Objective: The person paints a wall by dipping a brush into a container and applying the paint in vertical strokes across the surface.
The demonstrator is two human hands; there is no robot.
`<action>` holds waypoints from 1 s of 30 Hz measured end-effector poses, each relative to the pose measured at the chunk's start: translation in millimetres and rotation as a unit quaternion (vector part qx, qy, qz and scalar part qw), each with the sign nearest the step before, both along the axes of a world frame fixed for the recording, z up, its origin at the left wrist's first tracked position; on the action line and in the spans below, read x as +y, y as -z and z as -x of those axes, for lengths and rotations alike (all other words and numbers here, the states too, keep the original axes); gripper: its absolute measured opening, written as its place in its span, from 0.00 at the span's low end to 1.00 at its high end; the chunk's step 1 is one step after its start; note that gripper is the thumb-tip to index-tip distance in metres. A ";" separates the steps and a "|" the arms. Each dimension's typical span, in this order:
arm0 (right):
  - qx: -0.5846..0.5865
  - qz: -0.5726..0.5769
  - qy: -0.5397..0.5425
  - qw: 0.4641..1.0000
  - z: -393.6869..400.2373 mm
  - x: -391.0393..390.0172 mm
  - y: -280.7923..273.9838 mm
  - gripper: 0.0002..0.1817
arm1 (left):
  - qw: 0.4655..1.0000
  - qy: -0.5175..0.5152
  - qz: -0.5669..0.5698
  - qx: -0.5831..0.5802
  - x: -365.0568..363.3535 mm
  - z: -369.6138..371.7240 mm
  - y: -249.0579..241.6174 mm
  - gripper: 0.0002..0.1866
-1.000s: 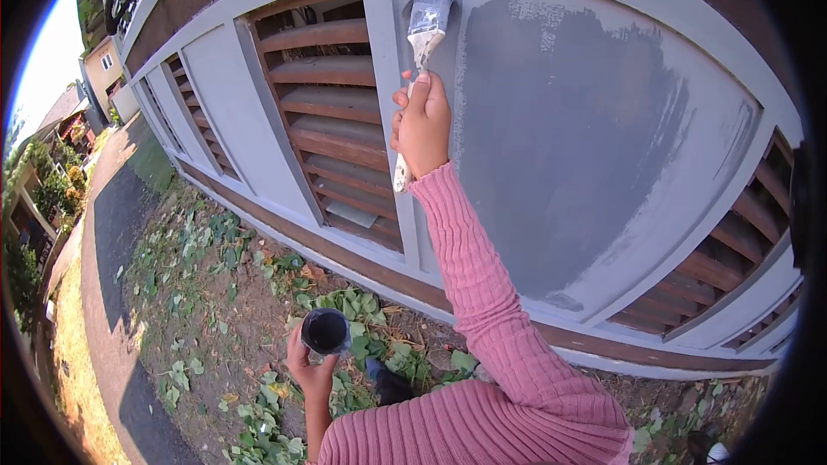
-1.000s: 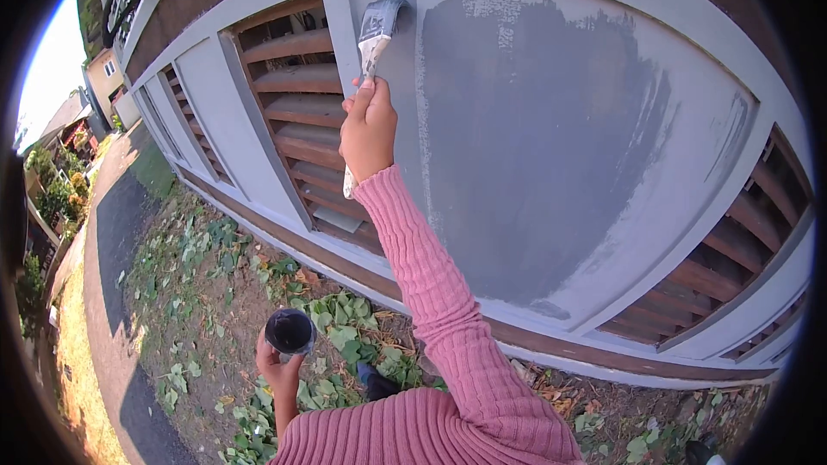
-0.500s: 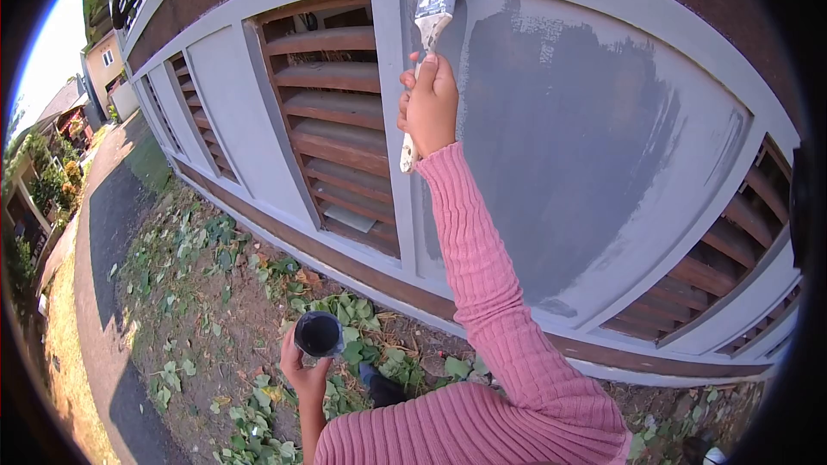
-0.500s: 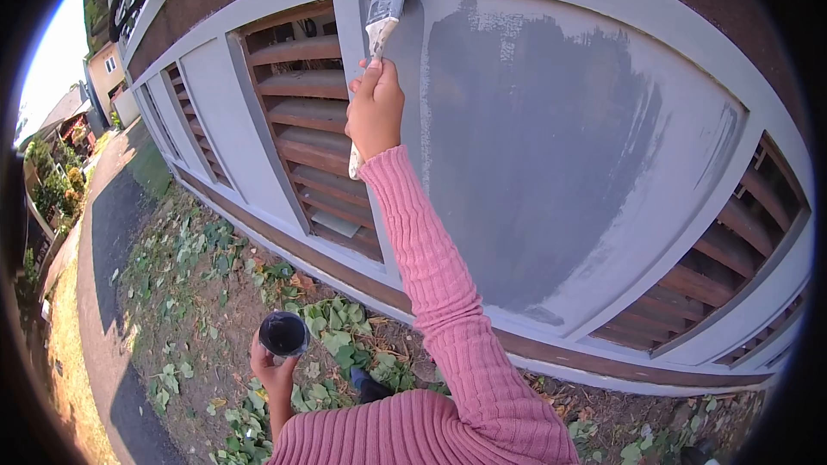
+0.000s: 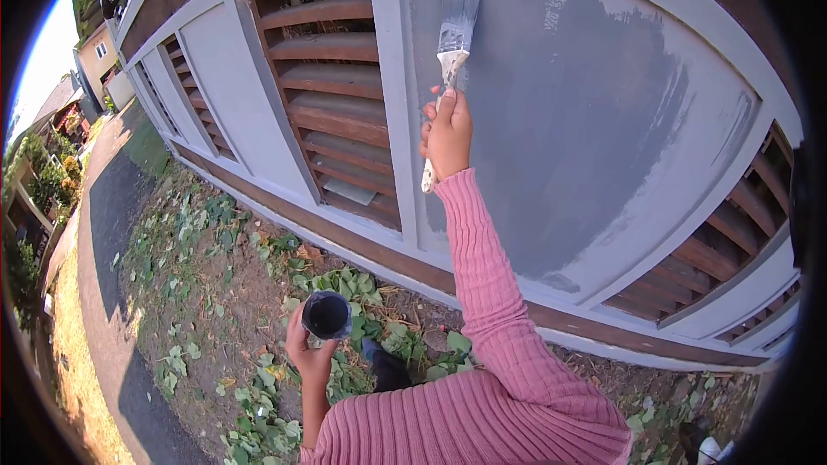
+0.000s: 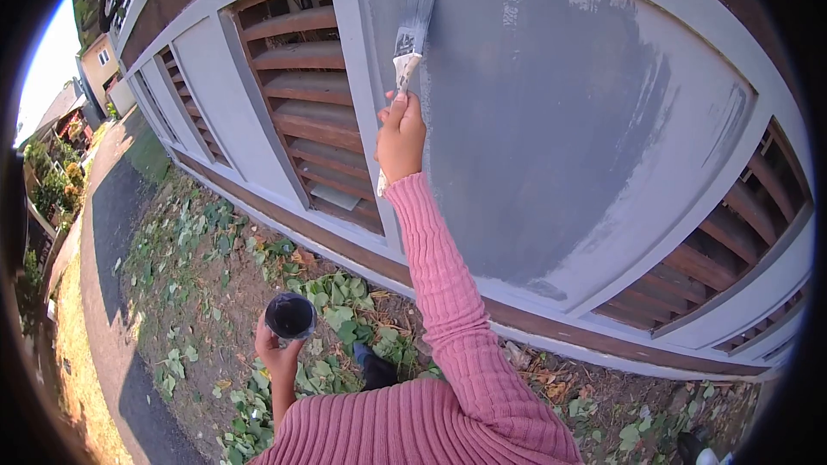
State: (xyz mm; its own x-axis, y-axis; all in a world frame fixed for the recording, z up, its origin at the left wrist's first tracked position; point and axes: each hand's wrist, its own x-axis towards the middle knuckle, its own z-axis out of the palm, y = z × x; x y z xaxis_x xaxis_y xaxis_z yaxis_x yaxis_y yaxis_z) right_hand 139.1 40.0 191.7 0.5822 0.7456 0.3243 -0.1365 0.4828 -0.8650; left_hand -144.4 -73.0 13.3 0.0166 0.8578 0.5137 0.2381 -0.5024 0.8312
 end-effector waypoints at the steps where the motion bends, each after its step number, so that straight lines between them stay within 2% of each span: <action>1: 0.003 0.003 0.001 1.000 -0.8 -3.7 5.3 0.14 | 1.000 0.001 0.003 0.003 0.6 -2.8 -1.3 0.26; 6: 0.059 0.076 -0.041 0.995 1.0 -21.0 39.8 0.15 | 0.998 0.029 -0.021 0.043 0.9 -18.1 1.3 0.27; 8: 0.074 0.093 -0.047 0.992 2.1 -25.1 61.0 0.15 | 0.999 0.033 0.010 0.011 -1.8 -23.3 6.2 0.28; 10: 0.088 0.106 -0.052 0.989 2.2 -30.0 81.2 0.15 | 0.997 0.041 -0.028 0.055 -2.3 -27.0 6.3 0.28; 16: 0.133 0.177 -0.077 0.972 10.1 -59.9 143.4 0.14 | 0.997 0.058 -0.010 0.046 -11.1 -30.4 4.8 0.29; 19: 0.175 0.231 -0.113 0.950 29.3 -85.0 179.5 0.14 | 0.997 0.060 -0.006 0.050 -11.7 -30.6 6.8 0.29; 21: 0.290 0.265 -0.151 0.907 39.2 -95.9 203.6 0.14 | 0.997 0.067 0.004 0.029 -10.2 -30.9 9.6 0.30; 23: 0.298 0.268 -0.147 0.904 40.7 -95.4 219.6 0.14 | 0.997 0.073 0.002 0.027 -11.4 -30.9 5.8 0.30; 28: 0.256 0.215 -0.123 0.934 29.5 -81.1 161.6 0.14 | 0.996 0.081 -0.004 0.026 -3.9 -34.7 6.7 0.29; 30: 0.172 0.175 -0.093 0.965 22.9 -70.5 135.8 0.14 | 0.997 0.079 0.000 0.023 -4.4 -36.2 3.8 0.29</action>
State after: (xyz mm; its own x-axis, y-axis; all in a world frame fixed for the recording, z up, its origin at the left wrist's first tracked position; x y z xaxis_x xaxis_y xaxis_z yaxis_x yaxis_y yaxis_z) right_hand 116.2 -30.6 55.8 0.4556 0.8765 -0.1554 -0.5010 0.1082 -0.8586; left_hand -108.2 -77.4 9.4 0.1757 0.8424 0.5094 0.1931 -0.5369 0.8213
